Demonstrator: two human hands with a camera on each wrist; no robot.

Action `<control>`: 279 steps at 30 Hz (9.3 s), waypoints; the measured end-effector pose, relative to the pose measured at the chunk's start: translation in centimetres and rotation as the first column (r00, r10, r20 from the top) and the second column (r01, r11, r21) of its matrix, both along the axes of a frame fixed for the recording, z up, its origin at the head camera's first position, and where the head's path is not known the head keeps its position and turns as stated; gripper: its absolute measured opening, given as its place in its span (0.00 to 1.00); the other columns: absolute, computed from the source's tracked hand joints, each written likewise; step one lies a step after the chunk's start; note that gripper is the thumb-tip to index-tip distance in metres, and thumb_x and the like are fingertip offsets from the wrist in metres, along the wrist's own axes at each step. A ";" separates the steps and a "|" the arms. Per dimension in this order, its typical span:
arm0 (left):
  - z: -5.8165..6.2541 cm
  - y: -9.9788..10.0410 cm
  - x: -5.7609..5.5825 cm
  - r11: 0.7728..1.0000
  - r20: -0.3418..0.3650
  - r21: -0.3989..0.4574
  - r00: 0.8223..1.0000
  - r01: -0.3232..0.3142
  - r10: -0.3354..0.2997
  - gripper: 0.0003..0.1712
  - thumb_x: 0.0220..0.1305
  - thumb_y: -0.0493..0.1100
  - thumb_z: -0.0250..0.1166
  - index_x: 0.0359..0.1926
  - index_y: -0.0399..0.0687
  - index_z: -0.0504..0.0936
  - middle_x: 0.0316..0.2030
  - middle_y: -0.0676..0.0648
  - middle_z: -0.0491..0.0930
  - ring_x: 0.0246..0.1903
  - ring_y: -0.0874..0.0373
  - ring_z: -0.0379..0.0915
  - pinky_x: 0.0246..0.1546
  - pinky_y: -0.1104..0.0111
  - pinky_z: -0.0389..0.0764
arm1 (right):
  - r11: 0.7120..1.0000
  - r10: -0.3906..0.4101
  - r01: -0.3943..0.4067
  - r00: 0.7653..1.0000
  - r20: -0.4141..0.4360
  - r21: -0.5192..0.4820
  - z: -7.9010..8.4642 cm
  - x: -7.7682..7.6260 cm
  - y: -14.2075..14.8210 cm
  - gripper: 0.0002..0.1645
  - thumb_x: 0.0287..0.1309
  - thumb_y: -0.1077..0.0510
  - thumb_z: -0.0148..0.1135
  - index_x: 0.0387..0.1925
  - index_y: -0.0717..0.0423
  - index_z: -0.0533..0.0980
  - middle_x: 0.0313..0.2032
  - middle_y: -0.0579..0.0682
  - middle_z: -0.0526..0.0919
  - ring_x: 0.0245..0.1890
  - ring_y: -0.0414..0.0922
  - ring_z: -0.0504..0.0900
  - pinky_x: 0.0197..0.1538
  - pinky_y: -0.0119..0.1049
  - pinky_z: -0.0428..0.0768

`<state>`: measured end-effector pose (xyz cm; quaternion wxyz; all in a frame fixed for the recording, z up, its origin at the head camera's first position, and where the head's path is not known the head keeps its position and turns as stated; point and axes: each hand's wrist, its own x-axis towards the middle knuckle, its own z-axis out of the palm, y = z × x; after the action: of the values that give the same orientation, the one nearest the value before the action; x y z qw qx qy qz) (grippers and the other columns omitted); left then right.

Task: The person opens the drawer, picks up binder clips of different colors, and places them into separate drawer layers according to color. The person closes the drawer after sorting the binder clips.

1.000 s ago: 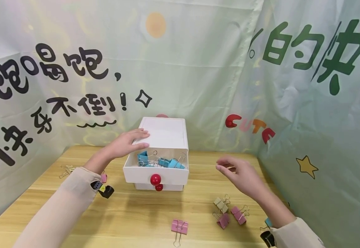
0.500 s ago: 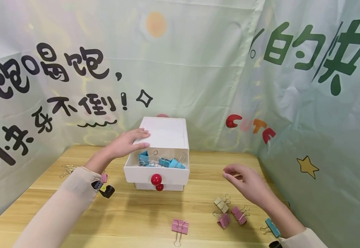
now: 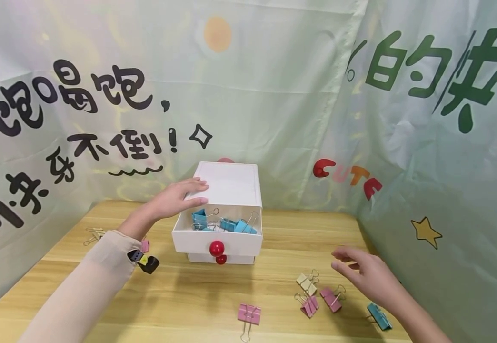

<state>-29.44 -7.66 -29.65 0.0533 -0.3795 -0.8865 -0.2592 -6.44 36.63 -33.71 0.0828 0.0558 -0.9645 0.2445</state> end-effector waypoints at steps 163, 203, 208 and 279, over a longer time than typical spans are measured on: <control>0.0 0.0 0.0 1.000 0.010 0.004 1.000 0.003 -0.003 0.38 0.66 0.66 0.58 0.66 0.47 0.73 0.69 0.46 0.65 0.72 0.49 0.51 0.70 0.50 0.53 | 0.950 0.294 -0.272 0.943 -0.155 0.153 8.5 -7.5 -13.2 0.36 0.56 0.37 0.67 0.61 0.51 0.75 0.55 0.51 0.81 0.53 0.52 0.81 0.48 0.50 0.81; -0.6 0.2 -0.1 1.000 0.014 0.013 1.000 0.000 0.000 0.38 0.65 0.68 0.57 0.67 0.48 0.73 0.69 0.46 0.65 0.72 0.49 0.52 0.70 0.50 0.53 | 0.841 0.422 -0.342 0.900 -0.111 0.419 7.4 -11.1 -18.0 0.13 0.58 0.55 0.70 0.44 0.52 0.85 0.38 0.46 0.87 0.31 0.39 0.82 0.39 0.35 0.84; -0.7 0.3 0.0 1.000 0.022 0.010 1.000 -0.005 0.005 0.38 0.65 0.67 0.58 0.67 0.49 0.73 0.69 0.47 0.65 0.72 0.50 0.52 0.70 0.50 0.54 | 0.851 0.422 -0.339 0.896 -0.138 0.400 7.4 -10.7 -18.1 0.14 0.61 0.52 0.67 0.44 0.54 0.85 0.38 0.46 0.87 0.33 0.40 0.83 0.42 0.39 0.84; 0.2 -0.1 -0.1 1.000 0.025 -0.013 1.000 0.012 -0.012 0.38 0.67 0.67 0.55 0.67 0.48 0.73 0.69 0.47 0.65 0.72 0.50 0.50 0.71 0.51 0.52 | 0.599 0.450 0.020 0.819 0.357 -0.800 2.8 -5.2 -20.7 0.28 0.67 0.47 0.59 0.47 0.73 0.78 0.40 0.62 0.85 0.38 0.51 0.86 0.46 0.42 0.84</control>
<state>-29.54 -7.79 -29.44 0.0383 -0.3818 -0.8865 -0.2584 -11.68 15.91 -30.89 -0.2001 0.0668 -0.7318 0.6480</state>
